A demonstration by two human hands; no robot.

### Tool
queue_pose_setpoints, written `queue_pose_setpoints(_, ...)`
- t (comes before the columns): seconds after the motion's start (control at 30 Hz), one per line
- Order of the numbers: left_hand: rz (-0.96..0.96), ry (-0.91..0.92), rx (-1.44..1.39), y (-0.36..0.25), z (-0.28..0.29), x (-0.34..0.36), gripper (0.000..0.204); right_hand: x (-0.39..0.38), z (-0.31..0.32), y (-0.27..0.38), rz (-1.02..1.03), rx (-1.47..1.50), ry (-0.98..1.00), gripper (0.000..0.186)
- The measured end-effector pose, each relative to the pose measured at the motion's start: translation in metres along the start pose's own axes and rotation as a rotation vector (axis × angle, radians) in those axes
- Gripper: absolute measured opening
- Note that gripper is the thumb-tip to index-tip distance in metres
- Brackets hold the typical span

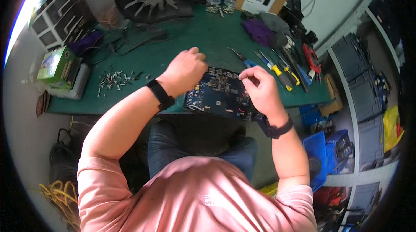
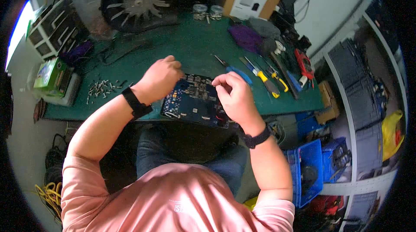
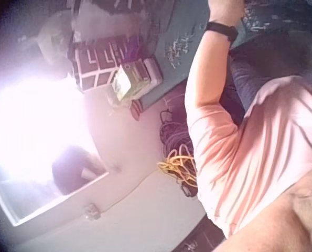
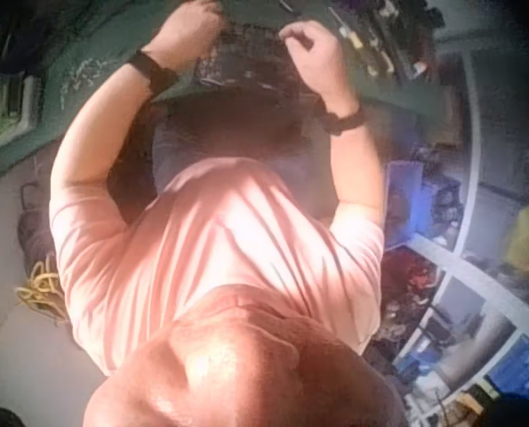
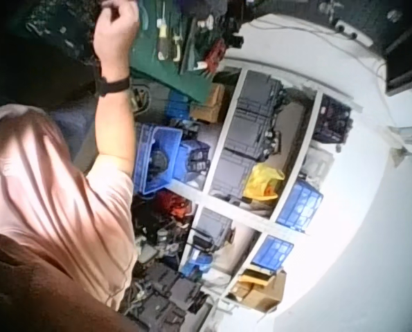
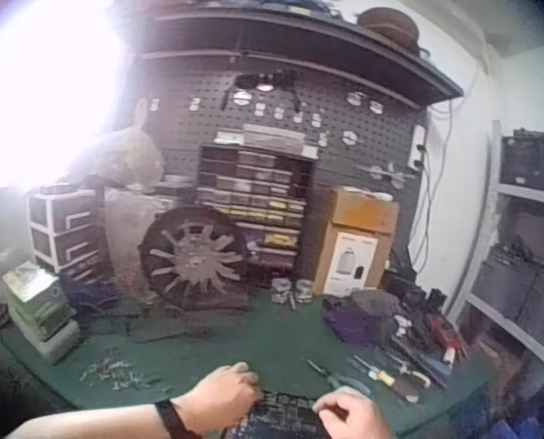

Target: The person works on a blue circuit board at a cluttered workbench. They use pliers to remove a component and a screwdriver to adjust parts on the board. The person also handles a black fan-like object and retrieves small items from a drawer.

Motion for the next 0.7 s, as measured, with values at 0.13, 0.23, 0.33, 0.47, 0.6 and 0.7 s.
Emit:
queue_pose_setpoints(0.13,-0.002,0.099,0.052,0.002,0.001,0.006,0.008,-0.036,-0.01,-0.029,-0.037,0.1,-0.072,0.009)
queue_pose_setpoints(0.23,0.056,0.1,0.011,0.003,-0.004,0.009,0.008,-0.054,-0.005,-0.035,-0.107,0.156,-0.152,0.009)
queue_pose_setpoints(0.33,0.094,0.072,-0.033,0.004,-0.007,0.009,0.008,-0.068,0.0,-0.041,-0.117,0.143,-0.23,0.009)
queue_pose_setpoints(0.47,0.142,0.071,-0.044,0.003,-0.009,0.011,0.01,-0.08,-0.001,-0.045,-0.168,0.136,-0.249,0.008)
queue_pose_setpoints(0.6,0.188,0.059,-0.053,-0.001,-0.011,0.012,0.01,-0.088,-0.011,-0.051,-0.221,0.254,-0.226,0.008)
queue_pose_setpoints(0.7,0.219,0.06,-0.031,-0.004,-0.013,0.015,0.009,-0.088,-0.015,-0.05,-0.16,0.176,-0.249,0.009)
Point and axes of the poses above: each hand's wrist, its own x-axis towards the middle knuckle, its own z-axis out of the back of the hand, y = z × x, the point moved 1 cm from there along x, towards the middle knuckle, and after that the axes turned 15 degrees about -x, right-handed, at the moved point
